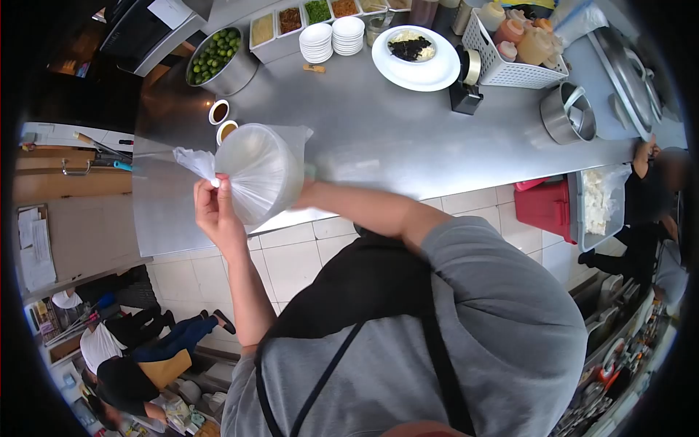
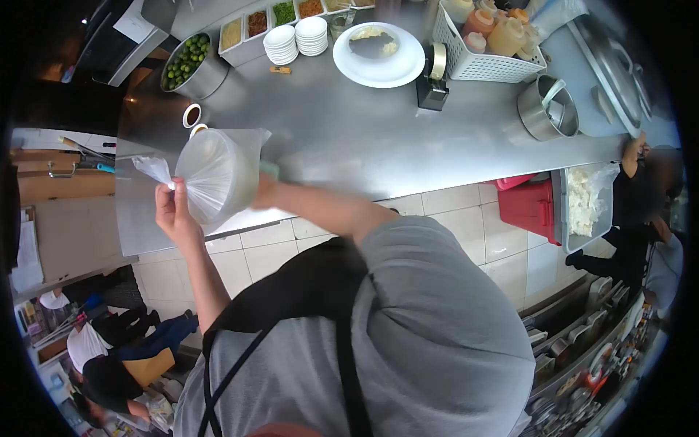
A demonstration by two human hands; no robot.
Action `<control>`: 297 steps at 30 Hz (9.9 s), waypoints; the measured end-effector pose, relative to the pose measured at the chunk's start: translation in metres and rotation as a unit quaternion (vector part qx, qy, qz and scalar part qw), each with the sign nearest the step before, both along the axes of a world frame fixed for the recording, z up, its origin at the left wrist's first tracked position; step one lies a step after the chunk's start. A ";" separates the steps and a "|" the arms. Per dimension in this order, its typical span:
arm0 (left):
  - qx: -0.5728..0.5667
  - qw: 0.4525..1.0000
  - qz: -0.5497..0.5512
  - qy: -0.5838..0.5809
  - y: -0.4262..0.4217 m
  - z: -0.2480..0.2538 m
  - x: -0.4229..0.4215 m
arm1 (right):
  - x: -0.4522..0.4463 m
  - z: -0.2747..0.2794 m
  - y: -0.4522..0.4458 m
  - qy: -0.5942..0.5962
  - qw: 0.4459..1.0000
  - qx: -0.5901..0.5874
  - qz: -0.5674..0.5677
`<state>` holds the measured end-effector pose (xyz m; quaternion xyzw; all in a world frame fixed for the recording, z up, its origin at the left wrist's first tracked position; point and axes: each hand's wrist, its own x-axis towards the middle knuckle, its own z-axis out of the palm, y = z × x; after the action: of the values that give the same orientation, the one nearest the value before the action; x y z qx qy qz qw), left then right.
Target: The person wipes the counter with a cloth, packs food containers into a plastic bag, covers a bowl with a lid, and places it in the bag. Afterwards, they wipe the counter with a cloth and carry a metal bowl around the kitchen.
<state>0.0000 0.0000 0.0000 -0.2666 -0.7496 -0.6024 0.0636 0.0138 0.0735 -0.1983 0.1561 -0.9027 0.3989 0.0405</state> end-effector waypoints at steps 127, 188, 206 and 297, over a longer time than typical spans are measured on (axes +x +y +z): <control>-0.184 0.981 0.049 -0.044 -0.321 0.033 0.218 | 0.289 0.118 -0.119 -0.255 0.906 -0.256 0.219; 0.131 0.963 0.148 -0.183 -0.257 -0.037 0.241 | 0.246 0.185 -0.104 0.037 0.843 -0.497 -0.200; 0.040 0.972 0.162 -0.166 -0.257 -0.032 0.255 | 0.243 0.142 -0.070 0.079 0.937 -0.234 -0.248; -0.160 0.940 -0.286 -0.094 0.078 -0.113 -0.121 | 0.039 0.294 0.109 0.339 0.694 -0.610 -0.178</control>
<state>-0.1214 0.0778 -0.1132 -0.4184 -0.7308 -0.4898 -0.2257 0.0532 0.1823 0.0955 0.0586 -0.3968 0.7674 0.5003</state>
